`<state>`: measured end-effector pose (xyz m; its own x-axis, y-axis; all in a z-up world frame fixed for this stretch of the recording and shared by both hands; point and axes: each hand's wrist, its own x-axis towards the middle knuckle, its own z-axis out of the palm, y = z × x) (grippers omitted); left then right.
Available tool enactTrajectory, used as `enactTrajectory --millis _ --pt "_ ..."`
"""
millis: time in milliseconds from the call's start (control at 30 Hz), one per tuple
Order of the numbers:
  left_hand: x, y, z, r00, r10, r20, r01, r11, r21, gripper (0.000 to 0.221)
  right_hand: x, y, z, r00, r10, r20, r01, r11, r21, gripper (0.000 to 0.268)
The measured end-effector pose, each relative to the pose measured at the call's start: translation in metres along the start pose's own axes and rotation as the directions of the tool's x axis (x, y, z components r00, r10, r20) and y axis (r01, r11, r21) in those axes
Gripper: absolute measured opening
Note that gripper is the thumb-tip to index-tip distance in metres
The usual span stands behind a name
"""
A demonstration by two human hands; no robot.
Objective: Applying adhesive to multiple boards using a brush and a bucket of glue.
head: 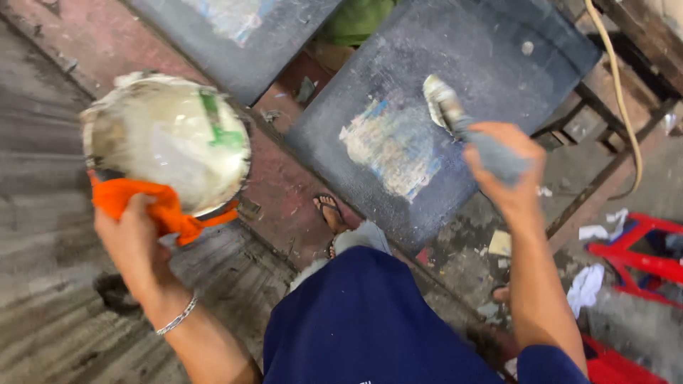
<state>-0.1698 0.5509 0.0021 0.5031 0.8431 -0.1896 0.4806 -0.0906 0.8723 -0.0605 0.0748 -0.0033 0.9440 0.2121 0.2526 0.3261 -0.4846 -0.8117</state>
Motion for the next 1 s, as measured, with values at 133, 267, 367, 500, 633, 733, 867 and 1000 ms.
enactTrajectory --millis 133,267,367,500,633,733,867,1000 --pt "0.017 0.044 0.009 0.976 -0.177 -0.129 0.200 0.961 0.194 0.057 -0.015 0.045 0.045 0.974 0.095 0.208 -0.050 0.976 -0.213 0.028" --pt "0.076 0.010 -0.004 0.977 -0.148 -0.155 0.151 0.989 0.003 0.013 -0.044 0.025 0.072 0.878 0.104 0.468 0.112 0.904 -0.412 0.088" --pt "0.112 0.003 -0.007 0.978 -0.150 -0.147 0.137 0.986 -0.092 0.021 -0.030 -0.015 0.073 0.895 0.171 0.412 -0.099 0.976 -0.192 0.064" --pt "0.153 -0.001 -0.015 0.973 -0.175 -0.150 0.152 0.977 -0.151 0.014 0.026 -0.043 0.091 0.911 0.392 0.126 -0.365 0.911 -0.189 0.021" --pt "0.195 0.016 -0.020 0.964 -0.199 -0.174 0.153 0.956 -0.249 0.022 0.126 -0.082 0.144 0.972 0.217 -0.092 -0.228 0.964 -0.133 0.014" --pt "0.220 0.058 -0.025 0.941 -0.297 -0.163 0.290 0.955 -0.068 0.009 0.210 -0.074 0.214 0.991 -0.128 -0.031 0.129 0.991 0.019 0.019" --pt "0.284 0.080 -0.044 0.945 -0.308 -0.112 0.306 0.951 -0.040 0.019 0.300 -0.019 0.325 0.945 -0.301 0.124 0.324 0.911 -0.254 0.038" --pt "0.361 0.073 -0.072 0.964 -0.255 -0.080 0.247 0.964 -0.093 0.021 0.330 -0.002 0.405 0.905 -0.185 0.384 0.365 0.802 -0.473 0.067"
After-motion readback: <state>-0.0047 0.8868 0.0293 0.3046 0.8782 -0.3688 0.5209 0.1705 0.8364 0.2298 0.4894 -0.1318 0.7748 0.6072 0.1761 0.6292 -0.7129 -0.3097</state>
